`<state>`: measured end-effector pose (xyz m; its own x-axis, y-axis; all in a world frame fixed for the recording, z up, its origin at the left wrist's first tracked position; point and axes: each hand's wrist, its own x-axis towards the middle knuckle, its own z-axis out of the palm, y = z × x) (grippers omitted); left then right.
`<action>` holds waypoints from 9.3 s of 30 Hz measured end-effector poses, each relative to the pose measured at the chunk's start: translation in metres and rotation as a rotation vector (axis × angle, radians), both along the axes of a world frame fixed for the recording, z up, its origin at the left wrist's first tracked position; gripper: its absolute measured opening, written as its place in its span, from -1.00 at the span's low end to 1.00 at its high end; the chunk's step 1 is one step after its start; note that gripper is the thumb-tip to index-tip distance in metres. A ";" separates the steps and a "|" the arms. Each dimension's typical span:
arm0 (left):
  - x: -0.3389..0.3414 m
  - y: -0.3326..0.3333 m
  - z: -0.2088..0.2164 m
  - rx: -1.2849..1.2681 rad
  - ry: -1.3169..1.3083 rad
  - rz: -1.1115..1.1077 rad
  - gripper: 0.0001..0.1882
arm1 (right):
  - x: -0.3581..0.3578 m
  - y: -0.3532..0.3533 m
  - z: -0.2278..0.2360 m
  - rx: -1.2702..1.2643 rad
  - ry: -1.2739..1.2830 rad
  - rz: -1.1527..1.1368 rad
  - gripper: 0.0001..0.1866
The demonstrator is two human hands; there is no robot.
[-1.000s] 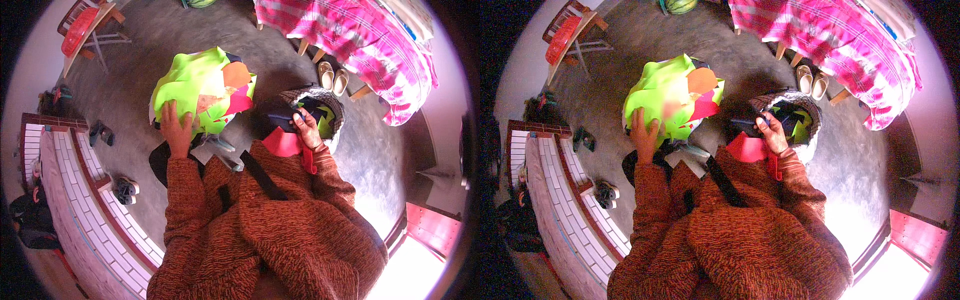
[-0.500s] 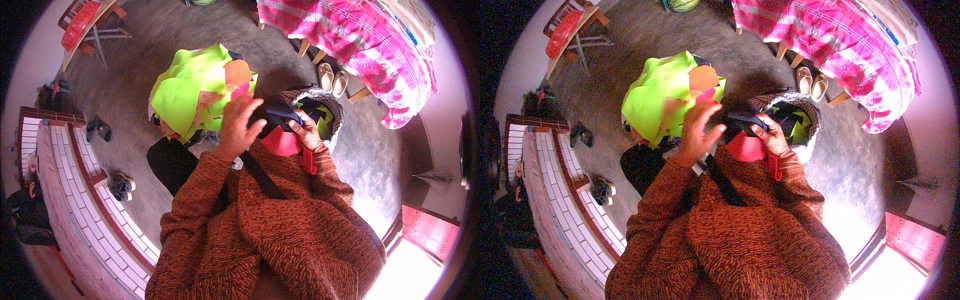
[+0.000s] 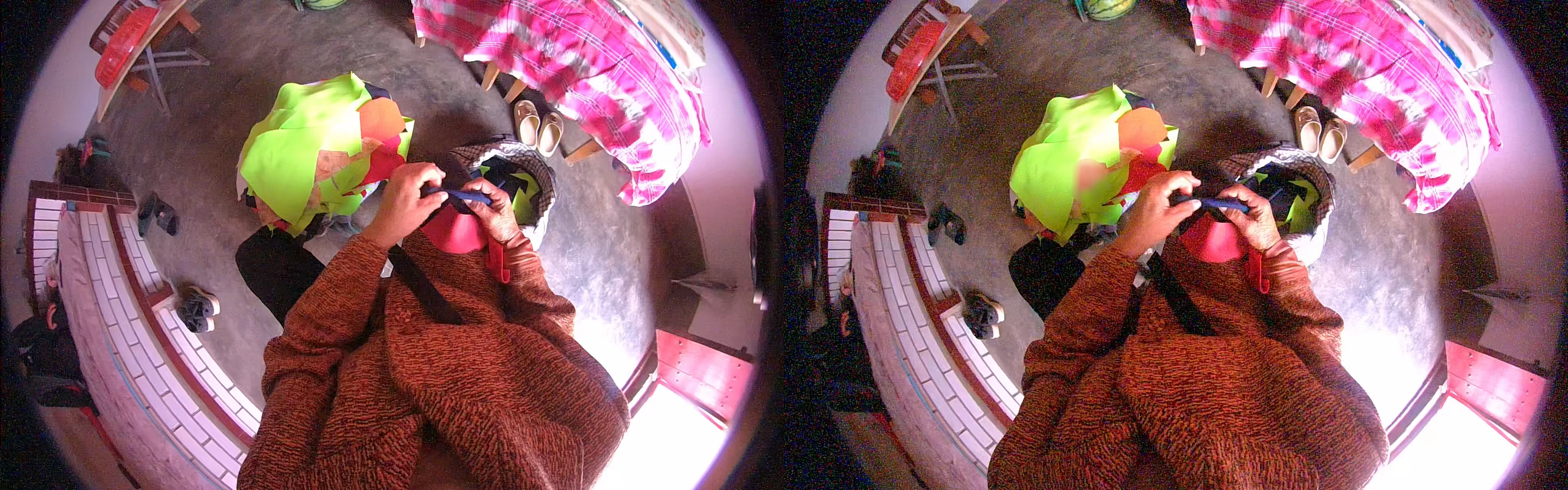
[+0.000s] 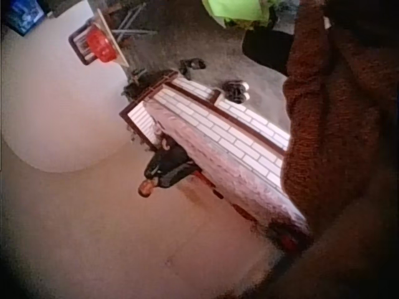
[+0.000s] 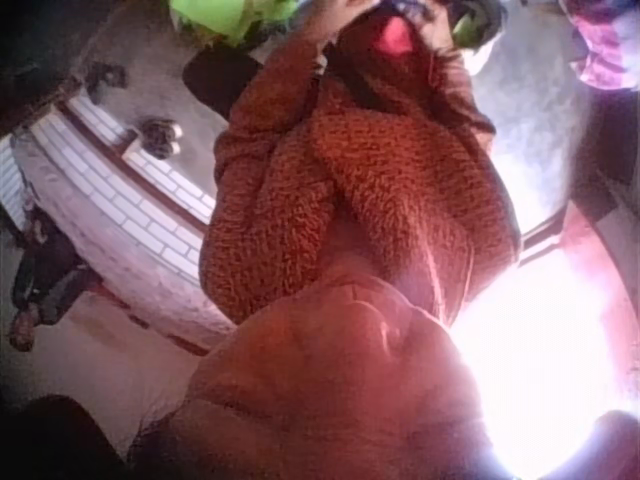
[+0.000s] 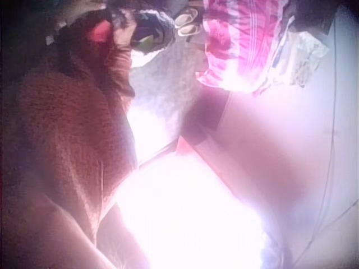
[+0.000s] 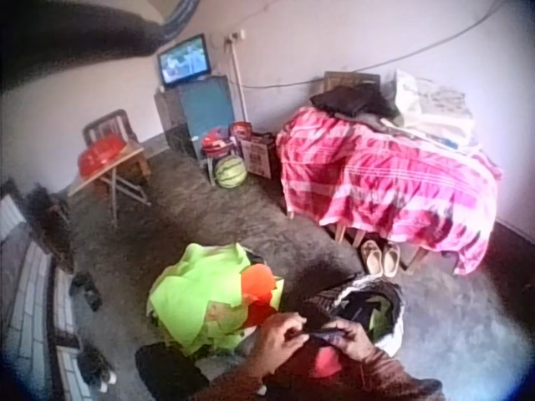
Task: The person sits on the floor and assembles a colorful paper decoration by hand. They fold and attach various colored paper pieces, including green, red, and blue, to a central structure, occasionally picking up additional pieces from a basket.
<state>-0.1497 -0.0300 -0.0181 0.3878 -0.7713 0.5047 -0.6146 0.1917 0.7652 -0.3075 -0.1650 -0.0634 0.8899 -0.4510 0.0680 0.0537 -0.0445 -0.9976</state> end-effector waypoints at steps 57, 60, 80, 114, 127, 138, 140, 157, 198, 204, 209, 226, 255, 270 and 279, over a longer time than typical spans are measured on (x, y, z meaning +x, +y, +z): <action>0.074 0.118 0.028 0.384 -0.877 0.463 -0.75 | -0.010 -0.014 0.018 0.227 0.048 0.179 -0.59; 0.065 0.116 0.028 0.334 -0.844 0.506 -0.73 | -0.014 -0.014 0.022 0.065 0.057 0.242 -0.58; -0.042 0.030 -0.031 0.426 -0.110 0.074 -0.72 | -0.019 -0.022 -0.029 0.758 -0.169 -0.038 -0.45; 0.126 -0.007 0.066 -0.336 0.878 0.271 -0.85 | -0.035 -0.014 -0.059 0.738 -0.245 -0.134 -0.62; 0.193 0.062 0.002 -0.165 0.379 0.786 -0.61 | -0.028 -0.013 -0.072 0.802 -0.272 -0.223 -0.64; -0.046 -0.004 0.037 0.129 -0.029 -0.215 -0.63 | -0.024 -0.013 -0.071 0.870 -0.290 -0.212 -0.77; -0.074 -0.013 0.010 0.131 -0.112 -0.298 -0.54 | -0.019 -0.010 -0.056 0.909 -0.251 -0.207 -0.79; -0.042 0.009 0.015 0.181 1.068 -0.308 -0.86 | -0.028 -0.009 0.002 0.771 -0.198 -0.030 -0.43; 0.001 0.080 0.055 -0.069 1.011 0.139 -0.70 | 0.035 0.081 0.045 0.573 -0.024 0.527 -0.28; -0.001 0.081 0.025 0.205 0.729 0.091 -0.63 | 0.051 0.090 0.048 1.043 -0.141 0.272 -0.33; -0.007 0.080 0.025 0.304 0.600 0.069 -0.66 | 0.049 0.073 0.024 0.869 -0.187 0.139 -0.81; 0.083 0.122 0.058 0.257 0.296 0.294 -0.62 | 0.135 0.049 0.066 0.170 -0.307 -0.028 -0.95; 0.208 0.088 0.016 0.608 -0.105 1.046 -0.60 | 0.294 0.015 0.040 -0.940 0.260 -0.145 -0.71; 0.147 0.060 0.004 0.385 -0.604 0.803 -0.52 | 0.151 -0.119 0.015 -0.589 -0.014 -0.289 -0.82; 0.141 0.061 0.015 0.417 -0.660 0.823 -0.54 | -0.045 -0.185 -0.129 -0.675 0.581 -0.456 -0.56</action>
<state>-0.0089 0.0306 -0.0035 0.6079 -0.5608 0.5621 -0.7433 -0.6509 0.1545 -0.3529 -0.3499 -0.1923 0.6176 -0.7852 0.0454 -0.5979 -0.5063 -0.6214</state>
